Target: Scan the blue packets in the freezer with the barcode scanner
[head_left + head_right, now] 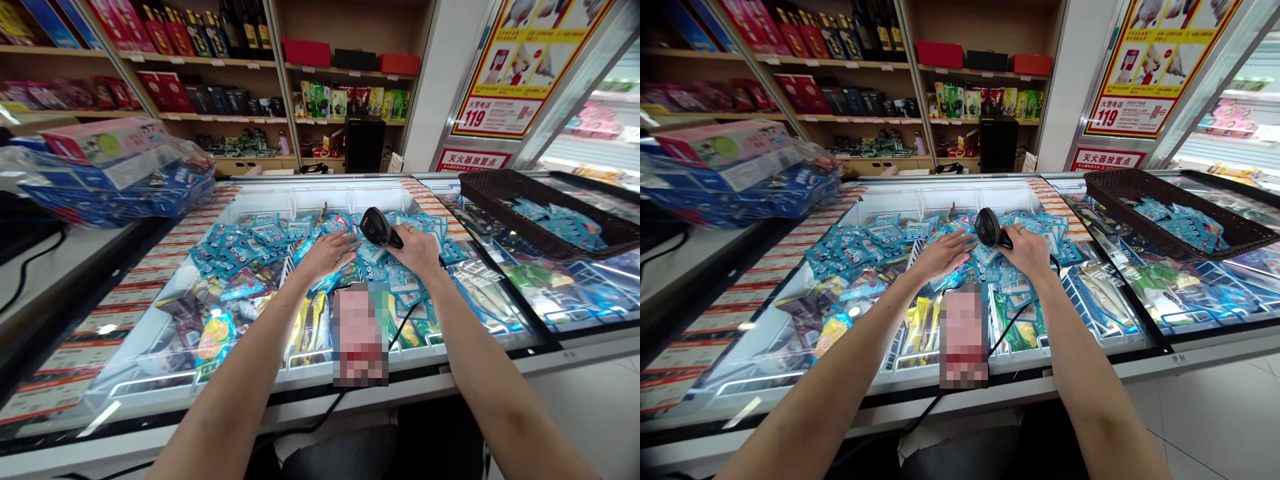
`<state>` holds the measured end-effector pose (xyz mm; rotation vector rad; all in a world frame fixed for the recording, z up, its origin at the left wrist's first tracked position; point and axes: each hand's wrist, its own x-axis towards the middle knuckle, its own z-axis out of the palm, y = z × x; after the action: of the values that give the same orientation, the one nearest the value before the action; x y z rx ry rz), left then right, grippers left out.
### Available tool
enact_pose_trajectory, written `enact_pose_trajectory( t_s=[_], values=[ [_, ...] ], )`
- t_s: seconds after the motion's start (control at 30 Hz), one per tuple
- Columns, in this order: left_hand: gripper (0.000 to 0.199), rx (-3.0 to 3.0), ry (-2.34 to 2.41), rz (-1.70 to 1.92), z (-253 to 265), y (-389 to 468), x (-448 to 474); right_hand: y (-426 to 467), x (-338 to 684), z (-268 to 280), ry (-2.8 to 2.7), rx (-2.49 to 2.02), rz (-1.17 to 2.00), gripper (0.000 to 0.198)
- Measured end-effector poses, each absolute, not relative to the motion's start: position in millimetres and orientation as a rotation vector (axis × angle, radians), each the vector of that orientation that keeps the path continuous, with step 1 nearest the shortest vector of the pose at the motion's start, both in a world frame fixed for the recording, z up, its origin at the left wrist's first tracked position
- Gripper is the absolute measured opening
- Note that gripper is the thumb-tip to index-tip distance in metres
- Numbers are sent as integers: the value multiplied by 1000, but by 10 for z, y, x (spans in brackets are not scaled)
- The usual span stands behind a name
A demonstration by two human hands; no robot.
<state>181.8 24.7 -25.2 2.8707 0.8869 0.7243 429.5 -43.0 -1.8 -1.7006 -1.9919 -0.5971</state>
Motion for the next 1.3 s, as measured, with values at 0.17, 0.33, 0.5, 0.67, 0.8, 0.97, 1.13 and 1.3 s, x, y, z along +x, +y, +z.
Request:
enact_pose_trajectory(
  t_s=[0.17, 0.33, 0.5, 0.67, 0.8, 0.97, 1.13, 1.3],
  values=[
    [42, 2748, 1219, 889, -286, 262, 1808, -421, 4298, -30, -1993, -1737, -595, 38],
    [51, 2704, 1585, 802, -270, 238, 1800, -439, 4286, -17, -2029, -1747, -556, 42],
    [65, 2662, 1595, 735, -324, 316, 1775, -430, 4283, -26, -2043, -1761, -544, 45],
    [74, 2516, 1424, 869, -391, 455, 1709, -413, 4285, -45, -2059, -1755, -550, 46],
    [79, 2262, 1474, 1169, -426, 534, 1647, -415, 4279, -54, -2083, -1726, -561, 44],
    [43, 2025, 1437, 1382, -479, 570, 1586, -408, 4266, -74, -2129, -1667, -578, 40],
    [34, 1943, 1398, 1364, -515, 576, 1575, -383, 4263, -105, -2192, -1576, -590, 34],
    [32, 1919, 1383, 1359, -486, 558, 1579, -394, 4253, -90, -2250, -1518, -590, 34]
  ],
)
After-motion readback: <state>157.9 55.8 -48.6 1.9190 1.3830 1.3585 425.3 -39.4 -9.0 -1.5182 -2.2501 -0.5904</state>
